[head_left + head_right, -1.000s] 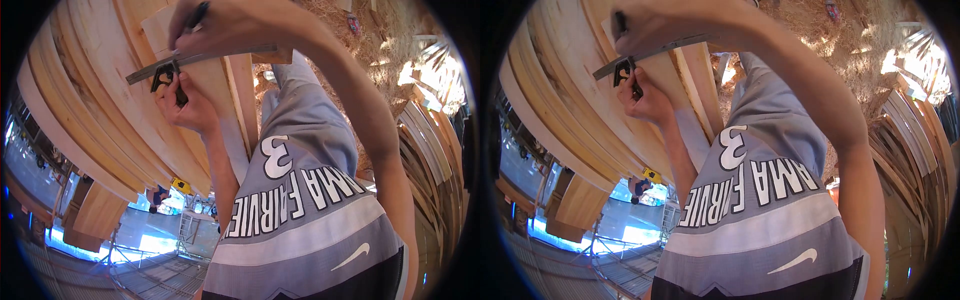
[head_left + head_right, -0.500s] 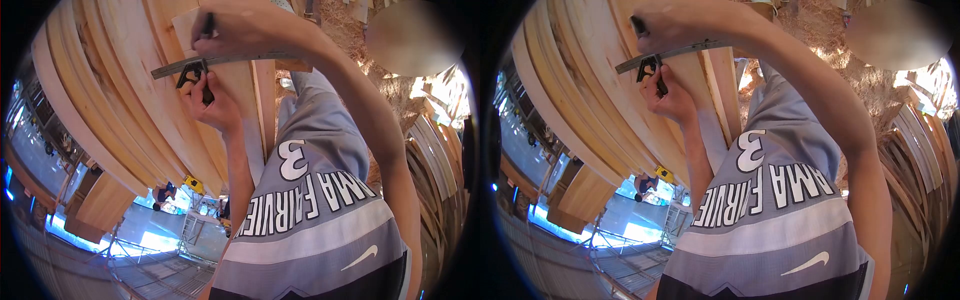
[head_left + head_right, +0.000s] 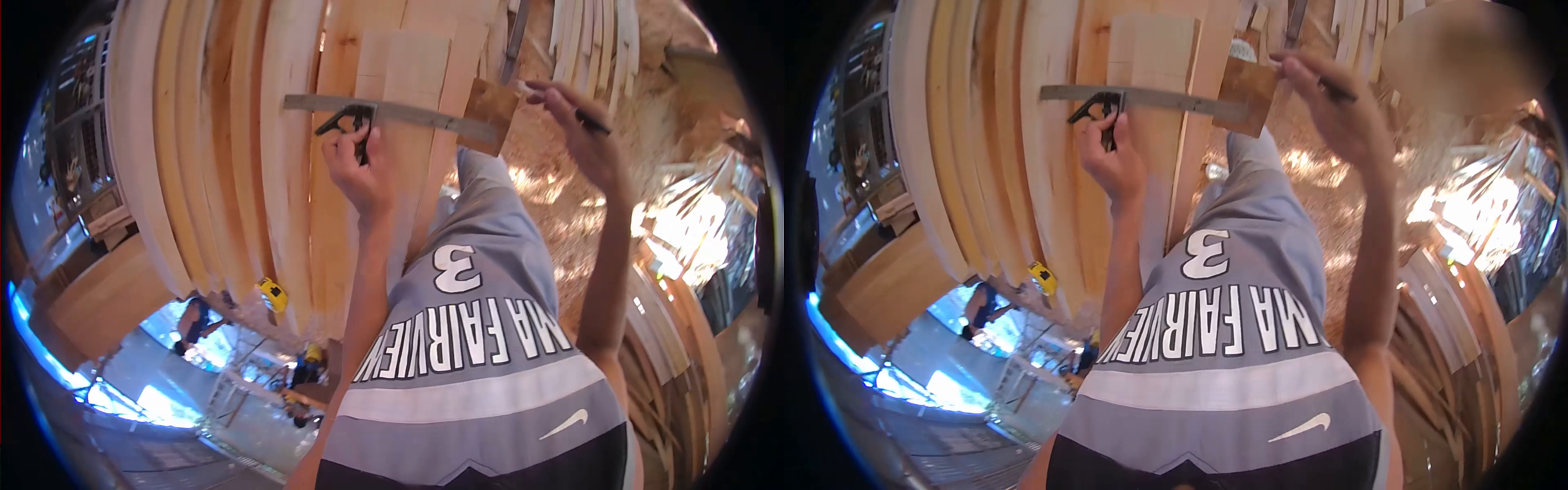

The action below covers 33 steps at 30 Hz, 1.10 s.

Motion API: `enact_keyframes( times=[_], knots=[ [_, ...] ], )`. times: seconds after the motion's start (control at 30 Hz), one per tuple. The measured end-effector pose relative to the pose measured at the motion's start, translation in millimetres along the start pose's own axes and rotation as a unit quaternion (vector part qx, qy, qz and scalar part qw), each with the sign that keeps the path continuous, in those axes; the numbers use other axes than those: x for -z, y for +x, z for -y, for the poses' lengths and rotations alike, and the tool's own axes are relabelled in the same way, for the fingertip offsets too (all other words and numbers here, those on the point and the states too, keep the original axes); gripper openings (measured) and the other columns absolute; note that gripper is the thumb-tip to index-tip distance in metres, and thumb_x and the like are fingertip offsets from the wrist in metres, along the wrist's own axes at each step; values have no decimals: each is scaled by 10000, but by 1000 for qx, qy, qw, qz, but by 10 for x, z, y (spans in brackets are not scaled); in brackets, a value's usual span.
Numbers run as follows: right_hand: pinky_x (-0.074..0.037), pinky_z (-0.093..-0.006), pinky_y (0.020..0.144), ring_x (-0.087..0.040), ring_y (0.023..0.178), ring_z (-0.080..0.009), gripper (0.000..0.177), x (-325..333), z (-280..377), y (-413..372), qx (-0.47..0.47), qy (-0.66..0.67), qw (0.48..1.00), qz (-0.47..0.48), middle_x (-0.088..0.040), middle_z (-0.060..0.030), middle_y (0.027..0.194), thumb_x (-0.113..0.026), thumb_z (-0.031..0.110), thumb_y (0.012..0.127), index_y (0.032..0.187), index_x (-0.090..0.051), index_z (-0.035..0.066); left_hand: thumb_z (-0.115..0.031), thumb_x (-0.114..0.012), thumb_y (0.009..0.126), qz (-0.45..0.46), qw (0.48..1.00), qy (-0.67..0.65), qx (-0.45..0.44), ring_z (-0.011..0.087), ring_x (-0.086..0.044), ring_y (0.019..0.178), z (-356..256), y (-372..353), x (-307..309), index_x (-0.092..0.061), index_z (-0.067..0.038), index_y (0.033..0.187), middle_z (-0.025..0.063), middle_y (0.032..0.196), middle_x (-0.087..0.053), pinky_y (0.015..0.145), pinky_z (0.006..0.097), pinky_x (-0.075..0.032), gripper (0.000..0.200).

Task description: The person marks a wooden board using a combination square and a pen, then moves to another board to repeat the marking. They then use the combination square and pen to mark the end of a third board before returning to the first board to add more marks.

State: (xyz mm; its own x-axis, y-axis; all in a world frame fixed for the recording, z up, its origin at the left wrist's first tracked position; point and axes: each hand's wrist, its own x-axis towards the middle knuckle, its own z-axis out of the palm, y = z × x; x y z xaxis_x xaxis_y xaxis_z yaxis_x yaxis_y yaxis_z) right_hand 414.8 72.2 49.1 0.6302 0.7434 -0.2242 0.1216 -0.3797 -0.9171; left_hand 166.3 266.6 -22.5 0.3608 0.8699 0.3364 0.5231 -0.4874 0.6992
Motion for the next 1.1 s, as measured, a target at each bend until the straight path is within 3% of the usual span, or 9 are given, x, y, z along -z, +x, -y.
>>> enact_keyframes(
  times=[0.2, 0.3, 0.37, 0.43, 0.7, 0.87, 0.93, 1.0, 1.1],
  knots=[
    [-369, -446, 1152, -554, 1297, -349, 272, -464, 764, -737, 211, -250, 945, -23, -692, -171, 1242, -602, 183, 1034, 1259, -697, 65, -104, -749, 943, -13, 998, -64, 15, 259, -604, 791, -443, -670, 989, -651, -2, 927, 109, 873, -582, 669, 360, -504, 142],
    [-478, -447, 1026, -624, 1179, -372, 241, -758, 991, -1082, 216, -192, 951, 114, -692, -181, 1213, -613, 169, 1023, 1213, -702, 52, -97, -724, 951, -45, 974, -151, 160, 177, -593, 728, -733, -1164, 1529, -635, -22, 894, 81, 887, -586, 631, 321, -500, 130],
    [-526, -399, 770, -693, 866, -317, 235, -938, 1084, -807, 56, -191, 943, 267, -712, -185, 965, -598, 203, 1047, 1151, -718, 28, -111, -733, 934, -111, 957, -199, 180, 145, -586, 734, -534, -1194, 1288, -637, -38, 913, 69, 886, -587, 619, 295, -483, 123],
    [-420, -275, 555, -518, 607, -98, 339, -1087, 934, -635, 159, -126, 909, 365, -636, -37, 728, -512, 269, 1099, 1107, -712, -6, -134, -743, 931, -156, 956, -169, 180, 171, -585, 734, -495, -1290, 1316, -631, -39, 947, 86, 923, -586, 635, 308, -478, 148],
    [-452, -240, 602, -544, 668, -75, 420, -1899, 1572, -415, 247, -192, 699, 644, -755, -78, 1022, -437, 283, 1128, 1288, -672, -26, -183, -740, 933, -239, 929, 49, 279, 361, -645, 777, -397, -1741, 1578, -447, -63, 1367, 175, 951, -635, 674, 413, -502, 537],
    [-483, -318, 743, -564, 800, -148, 363, -2690, 1818, -524, 86, -116, 611, 778, -708, -67, 973, -533, 243, 1090, 1274, -679, -34, -115, -661, 974, -434, 809, 39, 394, 382, -670, 762, -456, -1994, 1298, -453, -23, 1363, 191, 935, -671, 662, 454, -523, 450],
    [-478, -315, 733, -576, 785, -149, 377, -3032, 1626, -644, 253, -197, 665, 674, -716, -59, 978, -581, 275, 1073, 1249, -682, -43, -103, -612, 1011, -494, 759, 72, 418, 349, -676, 743, -472, -2012, 1228, -474, -17, 1338, 177, 946, -681, 658, 443, -531, 366],
    [-453, -286, 700, -560, 754, -124, 394, -3236, 1421, -751, 304, -205, 635, 680, -717, -51, 965, -601, 298, 1063, 1240, -684, -44, -106, -479, 1083, -673, 592, -222, 384, 249, -673, 724, -615, -1928, 1195, -508, -19, 1283, 137, 956, -695, 696, 379, -543, 220],
    [-419, -248, 663, -539, 727, -81, 423, -3572, 1270, -1000, 315, -244, 571, 717, -710, -36, 928, -633, 336, 1047, 1229, -688, -42, -117, -402, 1113, -714, 567, -158, 378, 189, -666, 721, -481, -1980, 1033, -538, -4, 1200, 109, 915, -702, 695, 340, -539, 197]
  ],
)
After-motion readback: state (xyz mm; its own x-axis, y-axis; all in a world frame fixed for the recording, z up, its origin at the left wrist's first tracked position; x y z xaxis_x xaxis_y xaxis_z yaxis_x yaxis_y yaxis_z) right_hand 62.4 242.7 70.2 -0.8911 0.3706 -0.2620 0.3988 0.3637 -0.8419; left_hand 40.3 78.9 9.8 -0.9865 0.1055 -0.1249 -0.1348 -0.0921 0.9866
